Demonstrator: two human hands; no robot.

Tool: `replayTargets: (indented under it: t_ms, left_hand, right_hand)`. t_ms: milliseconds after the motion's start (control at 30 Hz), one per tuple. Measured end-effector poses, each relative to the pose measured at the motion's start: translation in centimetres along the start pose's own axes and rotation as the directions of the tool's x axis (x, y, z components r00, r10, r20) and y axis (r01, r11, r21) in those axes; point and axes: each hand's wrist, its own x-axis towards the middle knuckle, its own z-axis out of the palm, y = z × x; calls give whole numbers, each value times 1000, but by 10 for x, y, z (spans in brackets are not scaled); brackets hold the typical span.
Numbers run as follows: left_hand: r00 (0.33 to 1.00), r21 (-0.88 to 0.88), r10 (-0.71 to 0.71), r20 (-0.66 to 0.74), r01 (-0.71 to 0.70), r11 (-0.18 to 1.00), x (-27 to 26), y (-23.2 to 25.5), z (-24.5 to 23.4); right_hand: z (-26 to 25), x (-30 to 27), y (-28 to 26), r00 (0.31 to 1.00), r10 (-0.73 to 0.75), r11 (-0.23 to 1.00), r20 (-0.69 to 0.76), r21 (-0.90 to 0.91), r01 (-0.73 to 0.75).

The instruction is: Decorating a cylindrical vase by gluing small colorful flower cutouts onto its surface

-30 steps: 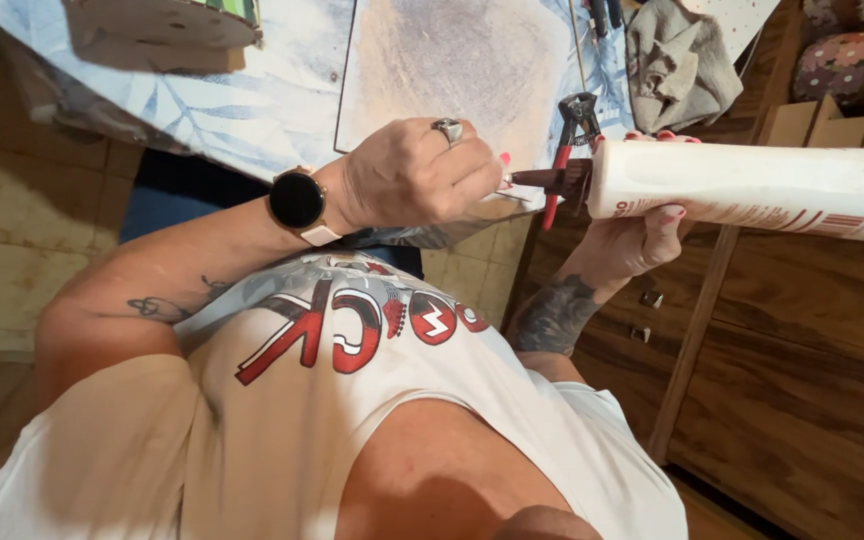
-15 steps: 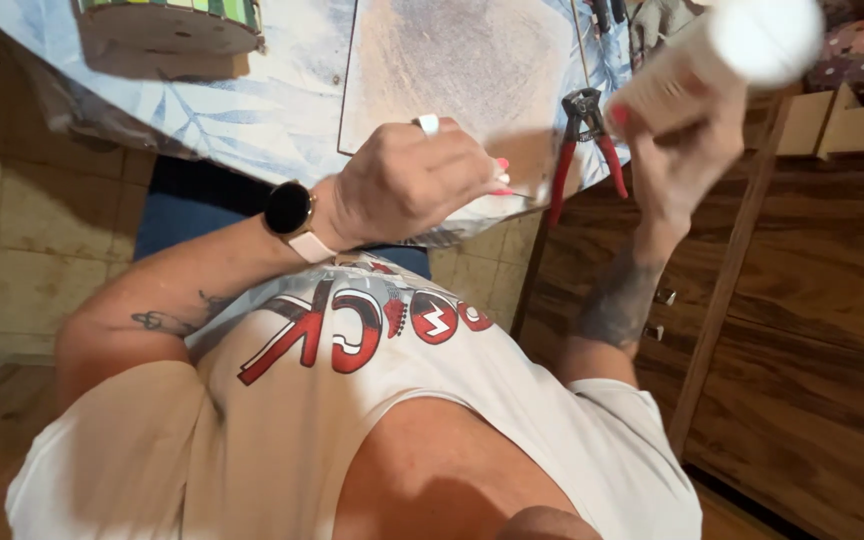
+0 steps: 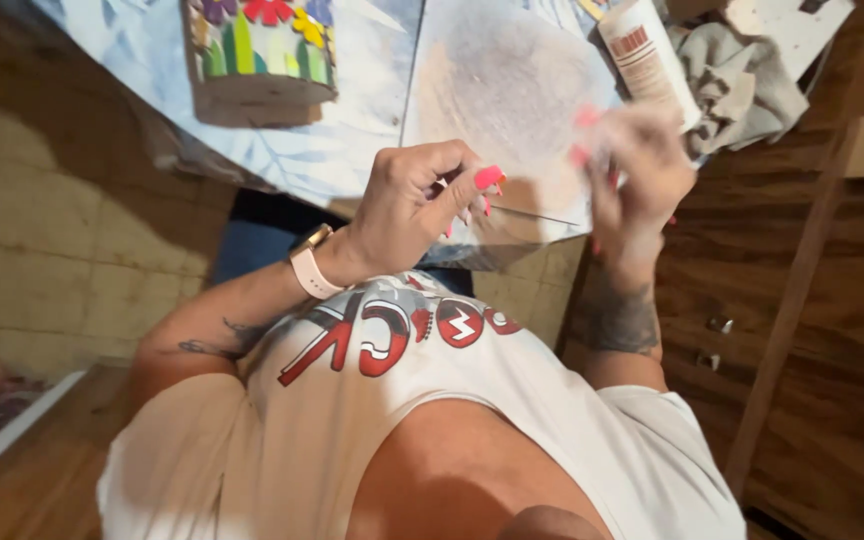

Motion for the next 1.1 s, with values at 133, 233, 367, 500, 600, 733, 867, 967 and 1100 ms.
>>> replayTargets:
  t_ms: [133,233,367,500,600,733,867,967,1100]
  left_hand:
    - [1000,92,-4,-20,6,996,5,4,-24]
    - [996,182,80,-46,-70,981,10,22,-45]
    - [997,165,60,-49,-52,985,19,23,-76]
    - [982,336,184,-35,-162,928,28,18,-106]
    - [924,476,374,-81,-294,829,33,1,-132]
    - [691,603,691,-214,-463,650,56,-40,-164]
    - [663,619,705,-251,-451,644,69,-64,-186]
    - [698,564,655,-290,-428,706,68,-70,-191]
    - [718,401,596,-359,-458,793,68,-73,-194]
  right_hand:
    - [18,27,-58,998,-32,928,-56,370,51]
    - [35,45,-72,996,-59,899,-63,431,80]
    - [64,61,-76,994,-42,871,-97,484,84]
    - [90,80,-74,998,34,817,-50,577,1]
    - [116,98,-72,990,140,767,-19,635,-96]
    - [158,118,-64,965,262,721,-14,667,-186]
    - [180,138,-62,955,297,719,25,652,-241]
    - [189,144,-59,952,300,724,60,636,-268]
    - [198,147,-59,948,309,748,73,597,-290]
